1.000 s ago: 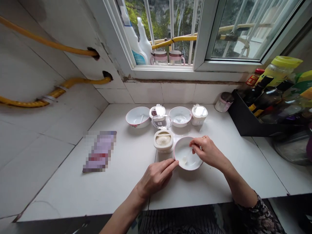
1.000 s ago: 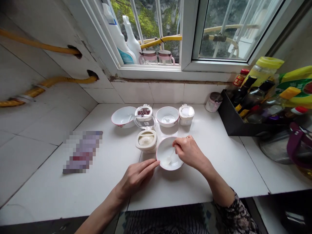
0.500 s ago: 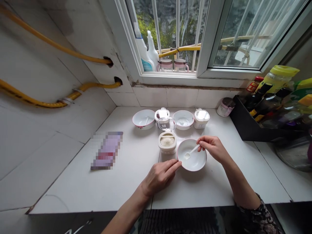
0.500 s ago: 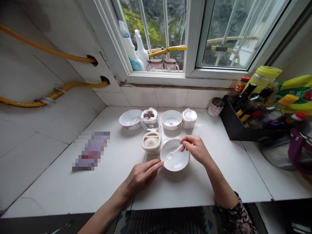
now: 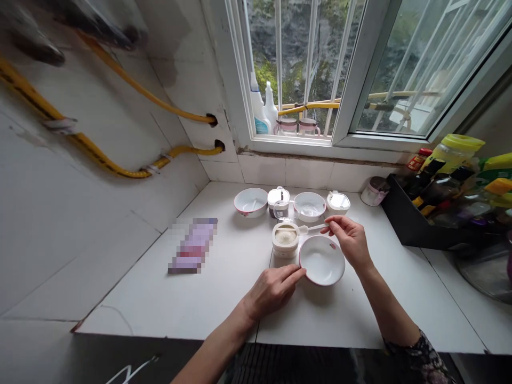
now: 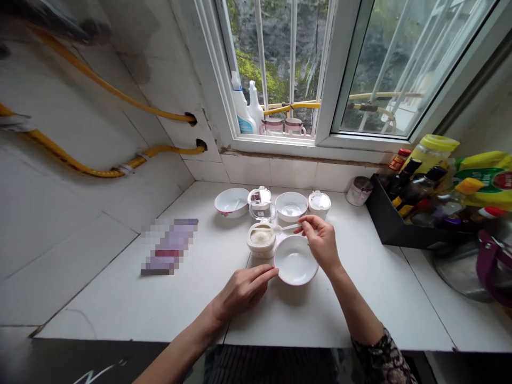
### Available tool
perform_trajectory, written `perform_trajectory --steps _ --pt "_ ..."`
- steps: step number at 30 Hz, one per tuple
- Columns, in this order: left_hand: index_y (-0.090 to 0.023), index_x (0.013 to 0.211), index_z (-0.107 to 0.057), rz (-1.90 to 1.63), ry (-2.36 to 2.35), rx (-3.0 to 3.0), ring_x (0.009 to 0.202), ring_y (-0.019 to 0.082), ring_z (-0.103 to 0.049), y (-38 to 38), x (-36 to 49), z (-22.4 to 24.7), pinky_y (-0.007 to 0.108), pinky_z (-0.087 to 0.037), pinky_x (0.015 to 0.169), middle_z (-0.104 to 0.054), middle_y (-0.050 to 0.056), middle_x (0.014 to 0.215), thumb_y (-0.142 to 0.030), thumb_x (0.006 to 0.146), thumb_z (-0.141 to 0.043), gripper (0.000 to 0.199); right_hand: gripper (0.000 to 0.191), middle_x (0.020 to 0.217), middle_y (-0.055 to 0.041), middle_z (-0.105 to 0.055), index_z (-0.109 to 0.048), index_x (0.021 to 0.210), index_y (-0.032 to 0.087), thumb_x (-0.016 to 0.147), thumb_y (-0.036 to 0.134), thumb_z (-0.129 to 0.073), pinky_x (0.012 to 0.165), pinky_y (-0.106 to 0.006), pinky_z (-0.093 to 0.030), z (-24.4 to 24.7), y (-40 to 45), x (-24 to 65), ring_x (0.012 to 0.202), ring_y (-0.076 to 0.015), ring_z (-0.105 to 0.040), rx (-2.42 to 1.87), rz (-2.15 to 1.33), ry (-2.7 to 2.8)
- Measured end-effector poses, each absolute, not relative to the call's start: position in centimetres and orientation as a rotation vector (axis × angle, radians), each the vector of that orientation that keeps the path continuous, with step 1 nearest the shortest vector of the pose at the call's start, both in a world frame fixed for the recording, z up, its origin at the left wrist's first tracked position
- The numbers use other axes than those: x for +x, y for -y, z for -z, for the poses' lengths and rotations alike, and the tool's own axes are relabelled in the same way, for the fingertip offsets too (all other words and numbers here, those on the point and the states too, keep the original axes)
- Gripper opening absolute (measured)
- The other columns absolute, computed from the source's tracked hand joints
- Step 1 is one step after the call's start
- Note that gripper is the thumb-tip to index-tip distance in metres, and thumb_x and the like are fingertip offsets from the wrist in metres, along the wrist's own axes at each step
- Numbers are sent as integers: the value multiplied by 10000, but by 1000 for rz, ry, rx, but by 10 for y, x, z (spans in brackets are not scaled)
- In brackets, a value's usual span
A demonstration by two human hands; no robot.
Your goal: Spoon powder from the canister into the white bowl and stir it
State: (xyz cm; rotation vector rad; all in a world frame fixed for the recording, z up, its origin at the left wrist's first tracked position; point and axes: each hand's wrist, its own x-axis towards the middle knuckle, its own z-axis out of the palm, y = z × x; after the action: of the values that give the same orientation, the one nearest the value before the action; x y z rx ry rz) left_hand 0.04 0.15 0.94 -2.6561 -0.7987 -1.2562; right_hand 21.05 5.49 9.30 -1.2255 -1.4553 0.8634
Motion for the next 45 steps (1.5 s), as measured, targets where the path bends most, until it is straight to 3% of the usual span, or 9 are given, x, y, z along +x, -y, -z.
perform_trajectory --steps 4,9,13,16,20,30,36,42,45 --pt "-115 1148 -571 1244 799 -2644 795 170 -706 -2 2 -10 245 -590 606 -706 104 967 -32 907 -393 310 178 758 -56 -742 -643 913 206 929 286 -485 828 -389 -437 -92 -49 190 766 -210 -640 -1100 -364 1711" --pt "-117 1147 -572 1233 793 -2652 783 156 -705 -2 2 -10 234 -589 605 -702 104 964 -46 917 -382 308 193 786 -50 -749 -644 890 209 916 167 -458 865 -410 -389 -81 -45 186 692 -186 -623 -928 -19 1963" --pt "-113 1150 -574 1236 800 -2660 788 161 -703 -2 2 -9 244 -592 602 -698 106 974 -40 909 -396 309 159 779 -58 -740 -644 921 215 927 258 -491 845 -422 -450 -79 -46 191 723 -207 -643 -1028 -234 1726" --pt "-113 1164 -572 1226 799 -2669 795 160 -702 -2 1 -8 248 -596 618 -694 108 984 -40 903 -397 322 185 751 -53 -711 -639 912 212 901 363 -532 717 -381 -513 -83 -50 202 690 -212 -658 -1139 -557 1500" --pt "-119 1176 -568 1204 807 -2686 793 151 -700 -2 0 -8 241 -597 630 -693 108 977 -46 904 -383 337 192 643 -23 -671 -641 833 200 857 365 -546 662 -338 -505 -87 -57 228 641 -195 -638 -1187 -701 1611" --pt "-119 1197 -558 1199 816 -2698 761 147 -695 -1 -1 -10 236 -586 614 -704 99 947 -46 916 -388 337 194 663 -29 -682 -638 815 191 866 122 -465 808 -373 -383 -69 -54 239 663 -184 -587 -1281 -268 2135" --pt "-127 1275 -532 1187 808 -2707 773 148 -691 -1 -3 -5 226 -580 633 -707 98 942 -60 923 -395 384 228 664 -11 -675 -628 818 194 898 90 -441 778 -340 -375 -68 -45 231 650 -165 -575 -1093 -439 2266" --pt "-118 1292 -524 1190 792 -2713 766 144 -682 -1 -3 -4 226 -573 615 -703 99 926 -47 928 -399 391 242 683 -36 -678 -631 841 175 856 43 -429 794 -352 -351 -70 -49 241 667 -173 -558 -1213 -193 2206" --pt "-118 1262 -540 1181 791 -2719 778 145 -681 -1 -4 -4 221 -567 619 -703 100 929 -49 930 -415 362 251 665 -12 -657 -622 817 179 851 28 -424 813 -345 -351 -71 -47 240 646 -151 -552 -1161 -330 2298"
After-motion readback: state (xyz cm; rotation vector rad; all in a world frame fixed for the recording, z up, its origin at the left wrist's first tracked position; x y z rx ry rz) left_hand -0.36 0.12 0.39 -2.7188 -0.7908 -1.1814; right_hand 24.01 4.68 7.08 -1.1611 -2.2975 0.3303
